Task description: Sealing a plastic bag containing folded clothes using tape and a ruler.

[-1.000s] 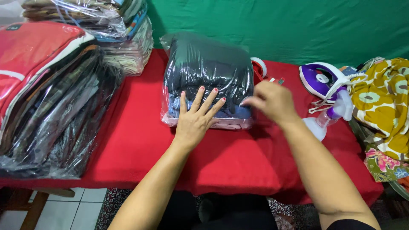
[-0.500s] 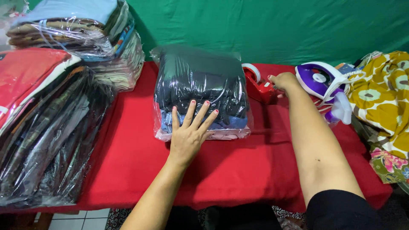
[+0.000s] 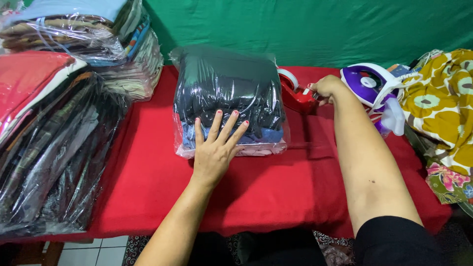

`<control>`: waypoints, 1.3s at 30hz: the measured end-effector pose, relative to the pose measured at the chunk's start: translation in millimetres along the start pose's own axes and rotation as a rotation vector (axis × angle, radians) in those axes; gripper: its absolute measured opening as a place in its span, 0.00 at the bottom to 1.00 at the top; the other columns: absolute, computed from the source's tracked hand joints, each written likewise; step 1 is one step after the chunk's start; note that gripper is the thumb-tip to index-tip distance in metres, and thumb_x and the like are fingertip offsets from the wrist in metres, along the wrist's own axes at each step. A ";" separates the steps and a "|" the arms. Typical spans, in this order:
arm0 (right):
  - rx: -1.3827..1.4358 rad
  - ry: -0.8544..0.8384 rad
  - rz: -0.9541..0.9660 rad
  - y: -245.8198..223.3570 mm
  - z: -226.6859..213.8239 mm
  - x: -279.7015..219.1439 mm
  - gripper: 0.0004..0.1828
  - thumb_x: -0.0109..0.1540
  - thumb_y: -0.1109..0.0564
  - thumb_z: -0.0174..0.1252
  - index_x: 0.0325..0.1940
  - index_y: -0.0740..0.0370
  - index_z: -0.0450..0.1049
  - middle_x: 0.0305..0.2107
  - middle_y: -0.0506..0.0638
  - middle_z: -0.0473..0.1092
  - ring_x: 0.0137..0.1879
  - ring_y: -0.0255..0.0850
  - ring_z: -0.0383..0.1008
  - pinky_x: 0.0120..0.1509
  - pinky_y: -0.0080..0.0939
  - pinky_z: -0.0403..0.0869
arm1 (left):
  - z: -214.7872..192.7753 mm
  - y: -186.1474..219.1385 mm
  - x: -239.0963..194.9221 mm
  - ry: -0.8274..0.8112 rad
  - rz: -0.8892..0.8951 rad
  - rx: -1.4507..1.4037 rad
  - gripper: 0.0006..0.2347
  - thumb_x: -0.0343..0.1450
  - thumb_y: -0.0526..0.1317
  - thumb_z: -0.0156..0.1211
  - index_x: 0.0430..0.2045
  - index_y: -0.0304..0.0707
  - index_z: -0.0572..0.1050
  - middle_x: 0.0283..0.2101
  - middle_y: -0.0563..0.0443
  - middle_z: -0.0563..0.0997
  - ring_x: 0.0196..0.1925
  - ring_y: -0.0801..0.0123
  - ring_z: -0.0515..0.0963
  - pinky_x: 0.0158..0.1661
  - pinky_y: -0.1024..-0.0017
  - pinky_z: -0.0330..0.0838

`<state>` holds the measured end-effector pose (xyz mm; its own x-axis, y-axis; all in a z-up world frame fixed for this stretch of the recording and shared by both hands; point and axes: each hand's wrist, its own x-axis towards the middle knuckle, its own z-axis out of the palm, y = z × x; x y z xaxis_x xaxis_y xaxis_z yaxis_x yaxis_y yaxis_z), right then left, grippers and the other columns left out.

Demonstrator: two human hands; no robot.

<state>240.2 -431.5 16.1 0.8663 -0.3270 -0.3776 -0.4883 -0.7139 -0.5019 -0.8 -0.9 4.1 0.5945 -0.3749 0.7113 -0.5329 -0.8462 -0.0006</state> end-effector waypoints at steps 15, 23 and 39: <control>0.635 -0.119 0.000 59.2 14.1 -13.6 0.24 0.71 0.41 0.45 0.52 0.66 0.69 0.40 0.60 0.80 0.43 0.45 0.84 0.22 0.33 0.56 | -2.4 0.7 0.0 -0.023 0.010 0.034 0.32 0.65 0.49 0.67 0.69 0.61 0.65 0.75 0.59 0.60 0.77 0.57 0.56 0.69 0.33 0.45; 0.986 -0.122 -0.246 72.1 69.6 -31.6 0.15 0.71 0.57 0.47 0.52 0.76 0.65 0.46 0.62 0.70 0.52 0.56 0.79 0.58 0.49 0.77 | -1.3 -0.5 -0.5 -0.011 0.017 -0.008 0.31 0.67 0.53 0.65 0.69 0.60 0.65 0.74 0.57 0.61 0.76 0.55 0.58 0.69 0.33 0.44; 0.533 0.073 -0.335 60.5 55.1 -90.0 0.07 0.69 0.57 0.54 0.43 0.62 0.74 0.34 0.46 0.74 0.39 0.36 0.75 0.41 0.38 0.75 | -1.4 -1.8 -1.7 -0.025 0.038 0.084 0.35 0.66 0.53 0.67 0.71 0.63 0.62 0.76 0.58 0.59 0.77 0.57 0.56 0.69 0.34 0.44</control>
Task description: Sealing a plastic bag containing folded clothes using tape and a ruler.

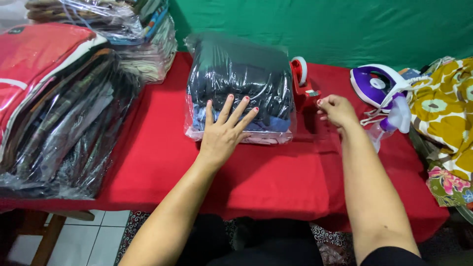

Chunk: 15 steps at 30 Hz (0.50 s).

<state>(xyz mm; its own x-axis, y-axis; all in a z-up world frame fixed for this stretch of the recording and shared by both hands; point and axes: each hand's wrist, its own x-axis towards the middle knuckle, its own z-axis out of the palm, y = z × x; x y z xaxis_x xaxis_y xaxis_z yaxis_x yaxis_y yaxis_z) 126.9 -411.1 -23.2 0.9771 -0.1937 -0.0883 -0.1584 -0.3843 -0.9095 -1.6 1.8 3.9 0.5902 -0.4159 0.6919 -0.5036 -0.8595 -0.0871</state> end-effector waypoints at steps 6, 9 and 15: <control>-0.220 -0.177 -0.334 -85.9 -2.1 -93.4 0.08 0.70 0.57 0.57 0.39 0.65 0.75 0.29 0.46 0.72 0.34 0.32 0.69 0.38 0.33 0.69 | 0.3 -0.8 0.0 0.010 -0.007 -0.014 0.35 0.65 0.53 0.67 0.71 0.65 0.61 0.76 0.59 0.59 0.77 0.57 0.56 0.69 0.35 0.46; -0.322 -0.271 -0.444 -136.9 33.7 -151.1 0.07 0.66 0.58 0.56 0.39 0.64 0.76 0.29 0.47 0.74 0.35 0.31 0.72 0.40 0.35 0.71 | 0.9 -2.1 0.0 0.025 0.001 -0.002 0.34 0.66 0.52 0.67 0.71 0.65 0.61 0.75 0.59 0.59 0.77 0.57 0.57 0.68 0.35 0.48; -0.837 -0.257 -0.919 -147.5 119.4 -198.8 0.10 0.60 0.55 0.63 0.36 0.65 0.74 0.32 0.58 0.75 0.41 0.54 0.76 0.45 0.52 0.73 | 4.4 -3.2 0.6 0.044 0.010 -0.036 0.33 0.67 0.53 0.64 0.70 0.62 0.62 0.76 0.57 0.59 0.76 0.55 0.58 0.67 0.33 0.51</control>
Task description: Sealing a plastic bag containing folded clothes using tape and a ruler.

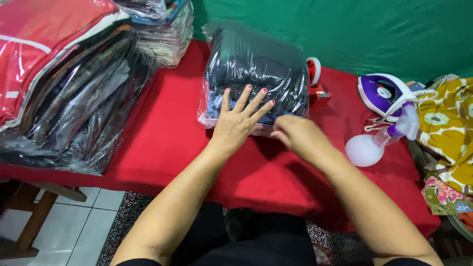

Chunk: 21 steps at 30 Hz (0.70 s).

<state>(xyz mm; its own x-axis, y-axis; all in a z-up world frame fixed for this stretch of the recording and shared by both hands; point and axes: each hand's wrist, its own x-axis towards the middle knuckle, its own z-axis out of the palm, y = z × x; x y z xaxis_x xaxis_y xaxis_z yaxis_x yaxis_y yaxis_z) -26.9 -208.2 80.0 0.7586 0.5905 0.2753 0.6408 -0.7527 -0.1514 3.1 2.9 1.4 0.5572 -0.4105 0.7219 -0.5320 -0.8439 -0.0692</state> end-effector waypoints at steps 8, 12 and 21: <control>-0.273 0.037 -0.141 -6.4 35.7 20.1 0.05 0.59 0.61 0.57 0.36 0.65 0.70 0.32 0.58 0.71 0.43 0.53 0.74 0.48 0.53 0.73 | 1.3 -6.4 1.8 0.030 0.036 0.059 0.29 0.70 0.49 0.63 0.70 0.63 0.63 0.76 0.57 0.59 0.75 0.55 0.60 0.66 0.34 0.53; -0.487 0.086 -0.187 -7.2 41.7 20.1 0.02 0.57 0.64 0.53 0.34 0.64 0.70 0.30 0.55 0.70 0.42 0.48 0.74 0.49 0.47 0.74 | -22.1 -17.6 8.9 -0.120 0.079 -0.085 0.35 0.66 0.49 0.66 0.71 0.56 0.61 0.75 0.55 0.59 0.75 0.54 0.59 0.65 0.35 0.52; -0.621 0.105 -0.306 -14.9 5.3 27.0 0.04 0.59 0.55 0.56 0.33 0.56 0.70 0.31 0.50 0.68 0.39 0.43 0.70 0.43 0.43 0.69 | -34.0 -46.6 -9.7 -0.010 -0.088 -0.062 0.44 0.56 0.57 0.74 0.70 0.57 0.61 0.75 0.58 0.55 0.77 0.57 0.50 0.65 0.26 0.41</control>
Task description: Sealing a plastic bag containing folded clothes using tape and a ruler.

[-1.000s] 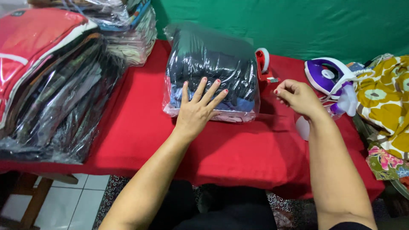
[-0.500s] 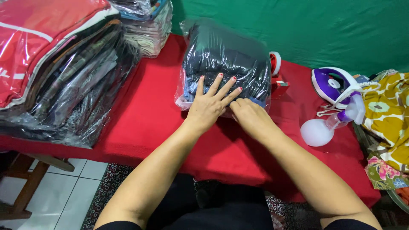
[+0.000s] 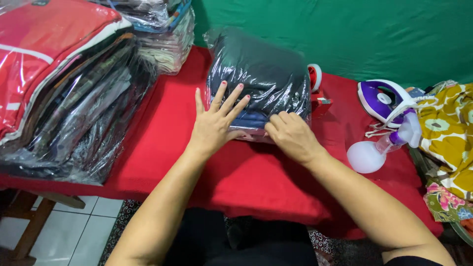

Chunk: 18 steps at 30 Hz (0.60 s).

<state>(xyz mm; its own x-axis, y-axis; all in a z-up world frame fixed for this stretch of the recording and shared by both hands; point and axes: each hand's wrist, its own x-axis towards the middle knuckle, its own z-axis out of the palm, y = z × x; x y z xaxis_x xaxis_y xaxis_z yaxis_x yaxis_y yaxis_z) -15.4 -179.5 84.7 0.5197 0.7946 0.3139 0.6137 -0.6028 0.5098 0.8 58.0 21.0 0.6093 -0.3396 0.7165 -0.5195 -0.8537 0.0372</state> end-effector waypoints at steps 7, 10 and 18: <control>0.165 0.200 0.073 35.7 15.5 0.0 0.30 0.54 0.34 0.63 0.48 0.57 0.71 0.46 0.52 0.65 0.53 0.49 0.65 0.56 0.50 0.63 | 3.8 -0.2 -11.7 0.085 -0.097 -0.175 0.44 0.57 0.54 0.77 0.71 0.58 0.60 0.77 0.49 0.50 0.79 0.46 0.46 0.67 0.29 0.47; 0.273 0.261 0.134 42.3 26.3 -1.6 0.37 0.48 0.31 0.68 0.51 0.55 0.69 0.54 0.51 0.63 0.62 0.52 0.62 0.64 0.54 0.60 | 7.7 -6.0 -19.3 0.230 -0.201 -0.376 0.49 0.54 0.53 0.78 0.71 0.45 0.56 0.75 0.31 0.43 0.76 0.34 0.43 0.66 0.33 0.51; 0.471 0.351 0.158 54.9 24.9 -7.2 0.34 0.50 0.37 0.73 0.51 0.55 0.70 0.57 0.53 0.64 0.64 0.53 0.63 0.68 0.55 0.61 | 22.4 -2.6 -27.6 0.213 -0.360 -0.566 0.42 0.61 0.44 0.78 0.71 0.40 0.58 0.74 0.34 0.59 0.72 0.42 0.67 0.62 0.59 0.72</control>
<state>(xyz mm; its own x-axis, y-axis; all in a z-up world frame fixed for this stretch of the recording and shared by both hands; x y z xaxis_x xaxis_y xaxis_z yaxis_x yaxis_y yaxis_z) 29.3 -220.1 90.5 0.4478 0.6210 0.6432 0.7839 -0.6187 0.0516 -1.3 60.7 -14.5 0.7012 0.0598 0.7105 -0.5748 -0.5421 0.6129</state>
